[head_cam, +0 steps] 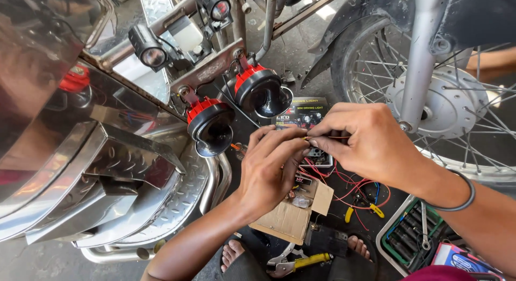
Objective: The person is performing electrical wiring repairs on a motorcycle, connecting wires and insulating the joints with electrical tape.
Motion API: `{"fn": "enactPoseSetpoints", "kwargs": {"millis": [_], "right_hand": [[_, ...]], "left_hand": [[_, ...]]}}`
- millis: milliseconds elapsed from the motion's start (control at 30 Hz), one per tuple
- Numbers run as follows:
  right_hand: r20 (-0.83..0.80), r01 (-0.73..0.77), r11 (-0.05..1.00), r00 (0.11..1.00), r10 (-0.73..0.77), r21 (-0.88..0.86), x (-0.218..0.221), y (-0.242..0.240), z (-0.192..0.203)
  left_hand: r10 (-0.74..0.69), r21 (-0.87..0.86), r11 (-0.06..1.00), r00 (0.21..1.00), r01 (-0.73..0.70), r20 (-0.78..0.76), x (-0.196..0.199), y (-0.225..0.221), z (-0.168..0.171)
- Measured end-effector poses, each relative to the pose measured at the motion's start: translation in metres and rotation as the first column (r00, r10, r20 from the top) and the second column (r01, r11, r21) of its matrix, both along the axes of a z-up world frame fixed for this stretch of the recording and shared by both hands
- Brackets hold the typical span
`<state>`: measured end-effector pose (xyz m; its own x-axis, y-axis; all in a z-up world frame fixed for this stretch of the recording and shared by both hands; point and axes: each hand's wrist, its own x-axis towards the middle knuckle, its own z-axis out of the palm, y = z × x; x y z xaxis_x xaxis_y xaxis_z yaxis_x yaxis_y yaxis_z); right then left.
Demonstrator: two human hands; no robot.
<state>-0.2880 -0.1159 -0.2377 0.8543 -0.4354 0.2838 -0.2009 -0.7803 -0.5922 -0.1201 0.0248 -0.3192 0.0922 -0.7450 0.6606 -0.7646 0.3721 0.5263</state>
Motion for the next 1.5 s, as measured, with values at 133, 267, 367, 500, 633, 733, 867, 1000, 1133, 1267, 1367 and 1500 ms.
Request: {"fn": "enactPoseSetpoints", "kwargs": {"millis": [133,267,367,500,633,733,867,1000,1133,1267,1367,1500], "right_hand": [[-0.116,0.074,0.989,0.992,-0.059,0.126,0.001,-0.002,0.001],[-0.204,0.136,0.962,0.975,-0.087,0.239,0.0,-0.001,0.001],[-0.218,0.144,0.96,0.972,-0.091,0.242,-0.002,0.002,0.003],[-0.226,0.146,0.956,0.97,-0.088,0.254,-0.004,0.006,0.005],[-0.2,0.09,0.981,0.978,-0.055,0.172,-0.008,0.008,0.002],[-0.175,0.095,0.986,0.982,-0.07,0.135,-0.012,0.011,-0.004],[-0.253,0.207,0.951,0.956,-0.148,0.228,-0.01,0.015,-0.009],[-0.251,0.218,0.955,0.954,-0.165,0.202,-0.013,0.017,-0.013],[-0.048,0.089,0.995,0.995,-0.092,-0.047,-0.016,0.022,-0.028],[0.049,-0.027,0.982,0.998,0.037,-0.188,-0.018,0.025,-0.036],[0.075,-0.073,0.985,0.994,0.085,-0.159,-0.017,0.019,-0.029],[0.027,-0.056,0.989,0.998,0.06,-0.14,-0.015,0.014,-0.023]], "left_hand": [[-0.044,-0.079,0.996,0.996,0.038,-0.074,0.003,-0.002,-0.001],[-0.074,-0.153,0.986,0.994,0.06,-0.086,0.004,0.0,-0.003],[-0.079,-0.156,0.986,0.993,0.066,-0.084,0.003,0.0,-0.001],[-0.083,-0.146,0.987,0.992,0.069,-0.09,0.003,0.001,-0.002],[-0.058,-0.117,0.992,0.993,0.046,-0.103,0.003,0.0,-0.002],[-0.025,-0.067,0.998,0.988,0.015,-0.151,0.001,0.0,0.002],[-0.043,-0.039,0.999,0.987,0.038,-0.152,0.003,0.002,0.001],[-0.035,-0.014,0.999,0.996,0.034,-0.086,0.007,0.001,-0.003],[-0.028,0.116,0.993,0.997,0.02,0.068,0.006,-0.001,-0.002],[0.008,0.121,0.992,0.991,-0.024,0.134,0.003,0.001,0.005],[0.028,0.095,0.995,0.994,-0.038,0.101,0.004,0.0,0.004],[0.001,0.055,0.999,1.0,-0.002,0.017,0.009,-0.001,0.004]]}}
